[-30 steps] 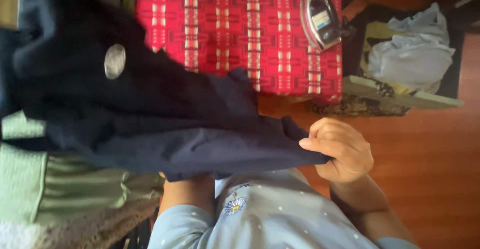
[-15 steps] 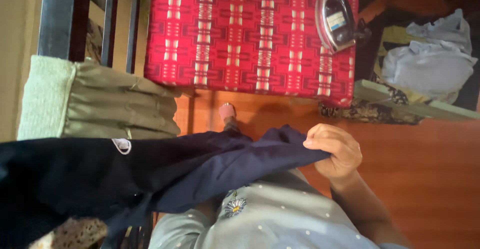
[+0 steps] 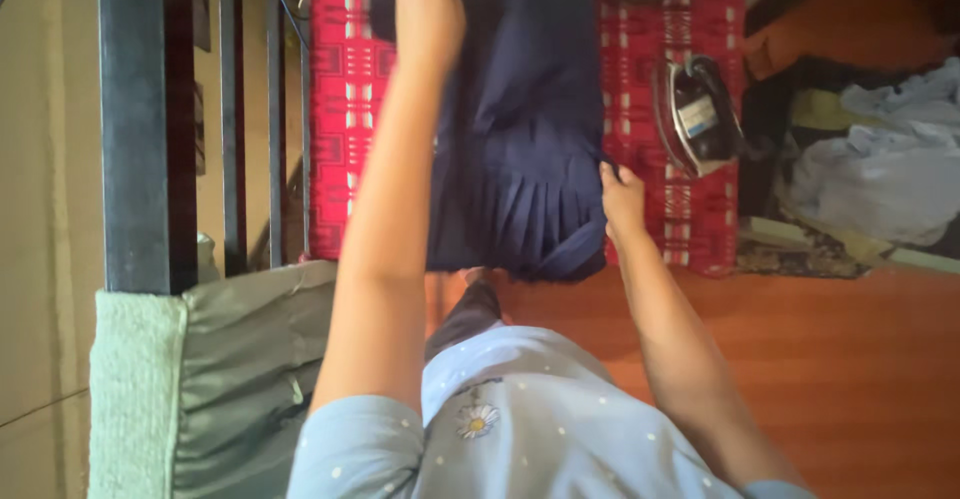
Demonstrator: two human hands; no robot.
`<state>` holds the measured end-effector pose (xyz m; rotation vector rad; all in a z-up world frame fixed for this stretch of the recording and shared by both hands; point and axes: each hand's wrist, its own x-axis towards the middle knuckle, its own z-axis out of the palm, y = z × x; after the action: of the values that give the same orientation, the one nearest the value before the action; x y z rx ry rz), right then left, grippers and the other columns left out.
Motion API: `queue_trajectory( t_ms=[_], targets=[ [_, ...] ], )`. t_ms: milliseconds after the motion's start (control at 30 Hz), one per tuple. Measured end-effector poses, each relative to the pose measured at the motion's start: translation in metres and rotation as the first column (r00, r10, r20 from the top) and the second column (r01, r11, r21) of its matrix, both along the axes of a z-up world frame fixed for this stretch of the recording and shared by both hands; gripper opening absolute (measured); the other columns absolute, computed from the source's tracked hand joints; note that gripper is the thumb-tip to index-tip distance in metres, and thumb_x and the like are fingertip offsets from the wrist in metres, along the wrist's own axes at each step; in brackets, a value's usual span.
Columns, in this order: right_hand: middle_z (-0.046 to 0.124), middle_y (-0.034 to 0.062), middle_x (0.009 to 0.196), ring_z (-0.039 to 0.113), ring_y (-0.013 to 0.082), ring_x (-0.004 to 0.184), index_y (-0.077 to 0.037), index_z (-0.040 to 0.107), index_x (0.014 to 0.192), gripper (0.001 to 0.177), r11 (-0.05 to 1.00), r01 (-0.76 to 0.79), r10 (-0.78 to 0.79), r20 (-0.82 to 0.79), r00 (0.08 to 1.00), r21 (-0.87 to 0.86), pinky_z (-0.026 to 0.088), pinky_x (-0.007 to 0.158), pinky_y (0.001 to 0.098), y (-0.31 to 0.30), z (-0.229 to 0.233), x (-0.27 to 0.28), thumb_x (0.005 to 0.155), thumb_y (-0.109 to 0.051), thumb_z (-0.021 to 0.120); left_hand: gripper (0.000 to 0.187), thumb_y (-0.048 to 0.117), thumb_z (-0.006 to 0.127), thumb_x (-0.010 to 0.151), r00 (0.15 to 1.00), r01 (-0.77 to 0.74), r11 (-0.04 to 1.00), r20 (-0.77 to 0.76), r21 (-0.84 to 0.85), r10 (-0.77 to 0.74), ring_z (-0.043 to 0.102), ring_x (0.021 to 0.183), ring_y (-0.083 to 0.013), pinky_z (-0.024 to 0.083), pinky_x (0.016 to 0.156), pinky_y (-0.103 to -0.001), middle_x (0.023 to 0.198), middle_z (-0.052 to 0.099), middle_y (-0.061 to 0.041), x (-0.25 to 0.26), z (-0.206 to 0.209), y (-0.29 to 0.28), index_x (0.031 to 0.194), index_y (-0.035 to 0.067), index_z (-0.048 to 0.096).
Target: The person irons a dark blue pleated dress on a red patterned ironing board. They use an electric iron to smooth the fabric, moving it back and forth across the garment. The person adjusts the dress and flips it over to iron different sections, ensuring the pleats are straight.
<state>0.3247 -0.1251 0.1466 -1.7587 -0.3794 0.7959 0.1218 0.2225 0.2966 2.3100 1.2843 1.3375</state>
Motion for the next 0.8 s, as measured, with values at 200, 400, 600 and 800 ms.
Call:
queue_trajectory(
  t_ms=[200,400,600,800],
  targets=[
    [0.067,0.0118,0.082,0.059,0.0158,0.074,0.006,0.069,0.095,0.042,0.940,0.078,0.041,0.338,0.940,-0.331,0.048,0.068,0.0364,0.023,-0.086,0.039,0.103,-0.034,0.068,0.039,0.025,0.067,0.101,0.955,-0.297,0.800,-0.148,-0.521,0.258,0.059,0.112,-0.0500,0.046,0.100,-0.055,0.117,0.062,-0.032,-0.061,-0.159,-0.092,0.121,-0.005,0.055],
    [0.069,0.0089,0.081,0.060,0.0158,0.073,0.003,0.071,0.098,0.039,0.929,0.103,-0.012,0.249,0.968,-0.356,0.049,0.069,0.0364,0.018,-0.088,0.047,0.101,-0.035,0.066,0.060,0.057,0.061,0.097,0.969,-0.210,0.489,-0.113,-0.846,0.221,0.070,0.103,-0.0415,0.053,0.091,-0.050,0.103,0.074,-0.024,-0.076,-0.258,-0.125,0.109,-0.002,0.067],
    [0.071,0.0038,0.093,0.060,0.0122,0.084,-0.002,0.072,0.109,0.030,0.959,0.093,-0.106,-0.035,0.994,-0.269,0.051,0.076,0.0333,0.015,-0.083,0.054,0.101,-0.031,0.066,0.057,0.052,0.069,0.092,0.999,-0.019,0.418,0.001,-0.908,0.046,0.072,0.098,-0.0331,0.054,0.088,-0.043,0.101,0.077,-0.021,-0.061,-0.233,-0.134,0.107,-0.002,0.073],
    [0.071,0.0040,0.107,0.062,0.0139,0.096,-0.003,0.070,0.120,0.036,0.978,-0.054,0.003,-0.245,0.970,-0.200,0.052,0.086,0.0322,-0.018,-0.054,0.065,0.102,-0.033,0.065,0.038,0.028,0.058,0.106,0.937,0.212,0.514,0.323,-0.831,0.135,0.065,0.103,-0.0274,0.050,0.090,-0.041,0.111,0.071,-0.024,-0.097,-0.171,-0.181,0.123,-0.006,0.061]
  ],
)
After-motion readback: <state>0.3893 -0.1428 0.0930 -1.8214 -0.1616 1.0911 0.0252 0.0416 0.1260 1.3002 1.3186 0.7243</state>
